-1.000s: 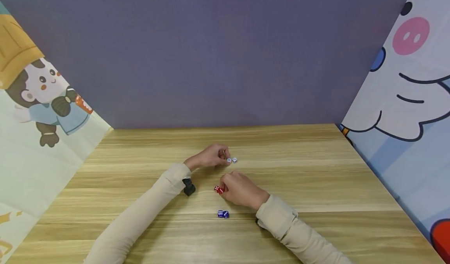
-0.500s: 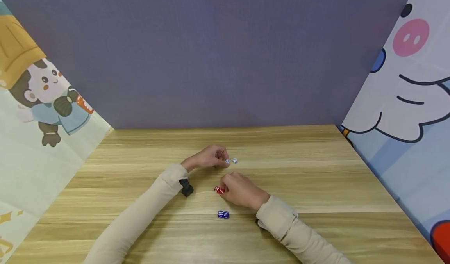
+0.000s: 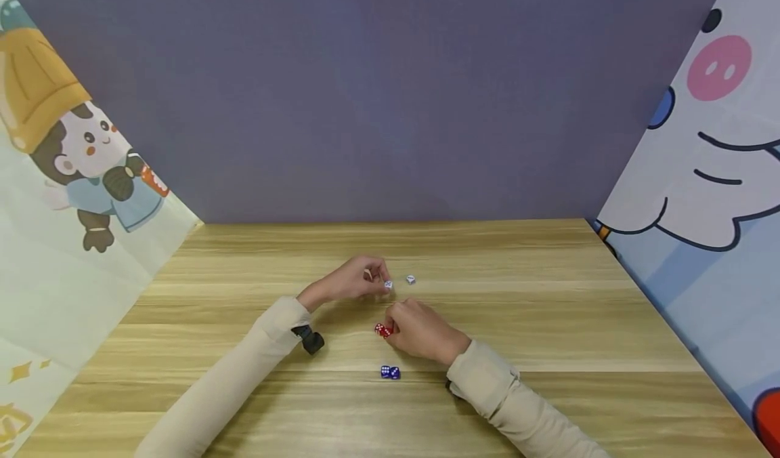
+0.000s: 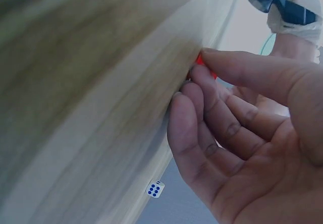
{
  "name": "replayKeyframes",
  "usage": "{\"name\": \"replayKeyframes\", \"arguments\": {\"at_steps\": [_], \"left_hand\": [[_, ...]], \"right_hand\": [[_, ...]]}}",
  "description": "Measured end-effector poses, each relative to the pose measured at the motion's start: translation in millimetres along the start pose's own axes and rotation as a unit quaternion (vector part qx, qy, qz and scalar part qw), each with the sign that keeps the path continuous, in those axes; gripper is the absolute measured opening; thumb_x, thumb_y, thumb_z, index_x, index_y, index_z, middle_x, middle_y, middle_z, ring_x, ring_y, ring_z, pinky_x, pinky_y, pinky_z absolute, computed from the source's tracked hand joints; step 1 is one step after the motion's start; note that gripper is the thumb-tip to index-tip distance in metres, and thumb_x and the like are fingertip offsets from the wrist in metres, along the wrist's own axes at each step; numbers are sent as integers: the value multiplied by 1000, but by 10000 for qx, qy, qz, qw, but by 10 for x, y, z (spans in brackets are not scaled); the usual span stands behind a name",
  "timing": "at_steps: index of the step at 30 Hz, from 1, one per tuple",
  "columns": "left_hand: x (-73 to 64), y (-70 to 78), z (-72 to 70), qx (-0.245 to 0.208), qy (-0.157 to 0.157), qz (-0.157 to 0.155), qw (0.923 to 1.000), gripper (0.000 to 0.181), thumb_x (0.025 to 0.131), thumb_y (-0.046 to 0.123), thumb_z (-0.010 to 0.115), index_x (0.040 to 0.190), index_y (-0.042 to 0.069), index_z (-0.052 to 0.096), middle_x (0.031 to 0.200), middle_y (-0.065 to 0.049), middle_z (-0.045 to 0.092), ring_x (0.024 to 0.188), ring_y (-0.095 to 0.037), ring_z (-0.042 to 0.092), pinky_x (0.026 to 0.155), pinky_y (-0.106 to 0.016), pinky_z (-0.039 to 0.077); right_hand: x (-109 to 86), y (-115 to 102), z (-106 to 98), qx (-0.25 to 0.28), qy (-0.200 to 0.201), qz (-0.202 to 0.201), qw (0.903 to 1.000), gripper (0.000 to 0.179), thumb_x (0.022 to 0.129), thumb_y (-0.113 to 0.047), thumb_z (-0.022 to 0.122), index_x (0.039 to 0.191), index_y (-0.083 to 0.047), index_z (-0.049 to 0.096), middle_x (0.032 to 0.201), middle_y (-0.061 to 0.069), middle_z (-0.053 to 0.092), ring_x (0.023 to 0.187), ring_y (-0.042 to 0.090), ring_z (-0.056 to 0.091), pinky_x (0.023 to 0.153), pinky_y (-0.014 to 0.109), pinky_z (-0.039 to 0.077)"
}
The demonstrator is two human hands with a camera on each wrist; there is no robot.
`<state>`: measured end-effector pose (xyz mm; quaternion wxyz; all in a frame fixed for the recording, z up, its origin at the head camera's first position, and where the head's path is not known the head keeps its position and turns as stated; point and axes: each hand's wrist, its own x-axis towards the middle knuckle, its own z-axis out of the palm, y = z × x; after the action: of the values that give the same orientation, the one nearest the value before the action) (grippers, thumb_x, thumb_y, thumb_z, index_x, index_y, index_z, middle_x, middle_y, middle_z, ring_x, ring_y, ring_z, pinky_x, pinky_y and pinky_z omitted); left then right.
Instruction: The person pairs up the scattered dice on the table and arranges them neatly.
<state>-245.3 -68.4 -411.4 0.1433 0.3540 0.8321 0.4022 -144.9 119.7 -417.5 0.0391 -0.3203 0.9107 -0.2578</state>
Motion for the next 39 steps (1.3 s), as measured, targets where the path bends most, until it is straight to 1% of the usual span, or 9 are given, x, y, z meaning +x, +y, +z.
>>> {"name": "replayKeyframes", "arguments": {"at_steps": [3,6,12,16,21,24,26,31,39], "left_hand": [[-88,26,0,82,35,29,10000,10,89,5,73,95,3,65,80,-11,63,62,-22,60,53,-25,50],[-182,71,-4,4,-2,-23,10000,9,89,6,74,94,5,66,79,-9,63,59,-17,58,51,-26,50],[-319,124,2,-220,-84,-232,9995,9,88,4,74,93,5,66,79,-11,63,59,-20,60,51,-27,51],[-364,92,22,-217,-96,-324,9992,9,88,3,74,91,3,66,78,-12,63,57,-20,59,51,-26,51],[-356,10,63,-314,-113,-612,9976,9,88,5,74,90,2,66,72,-12,60,52,-15,53,48,-23,45],[-333,-13,81,-358,-63,-711,9968,10,88,5,75,90,2,66,70,-11,60,50,-13,51,48,-22,43],[-329,-23,91,-306,7,-710,9970,10,88,6,75,89,3,66,70,-10,59,50,-12,51,47,-23,43],[-309,-50,116,-87,172,-579,9981,11,86,7,77,88,5,66,69,-5,59,53,-9,50,49,-22,43],[-292,-110,124,-78,252,-581,9980,13,83,7,80,87,5,67,68,-1,59,57,-6,50,52,-21,42]], "right_hand": [[3,4,6,20,-24,10,10000,5,84,-6,76,87,-8,74,75,-5,67,61,0,55,59,20,49],[5,5,4,34,-27,-1,10000,5,84,-5,76,87,-8,74,74,-5,66,61,0,55,59,20,49],[7,3,-7,26,-30,23,10000,6,83,-6,77,89,-8,74,76,-5,66,62,1,55,58,20,49],[13,-5,-5,-2,-28,45,10000,6,83,-6,77,88,-8,74,76,-6,65,62,1,54,58,21,49],[18,2,-4,-23,-23,21,10000,5,84,-6,77,88,-9,73,76,-6,66,62,1,54,58,20,49],[14,9,-15,8,-49,18,10000,5,85,-6,76,88,-9,73,75,-7,65,62,0,54,58,20,48],[11,5,-17,12,-54,13,10000,5,85,-6,75,86,-9,73,73,-8,64,60,1,53,57,20,48],[9,-2,-32,0,-48,-31,10000,5,85,-6,76,84,-8,72,71,-8,62,59,0,52,56,21,48],[18,-5,-11,-41,-37,20,10000,5,84,-6,76,84,-8,71,70,-9,60,57,1,49,53,21,45]]}}
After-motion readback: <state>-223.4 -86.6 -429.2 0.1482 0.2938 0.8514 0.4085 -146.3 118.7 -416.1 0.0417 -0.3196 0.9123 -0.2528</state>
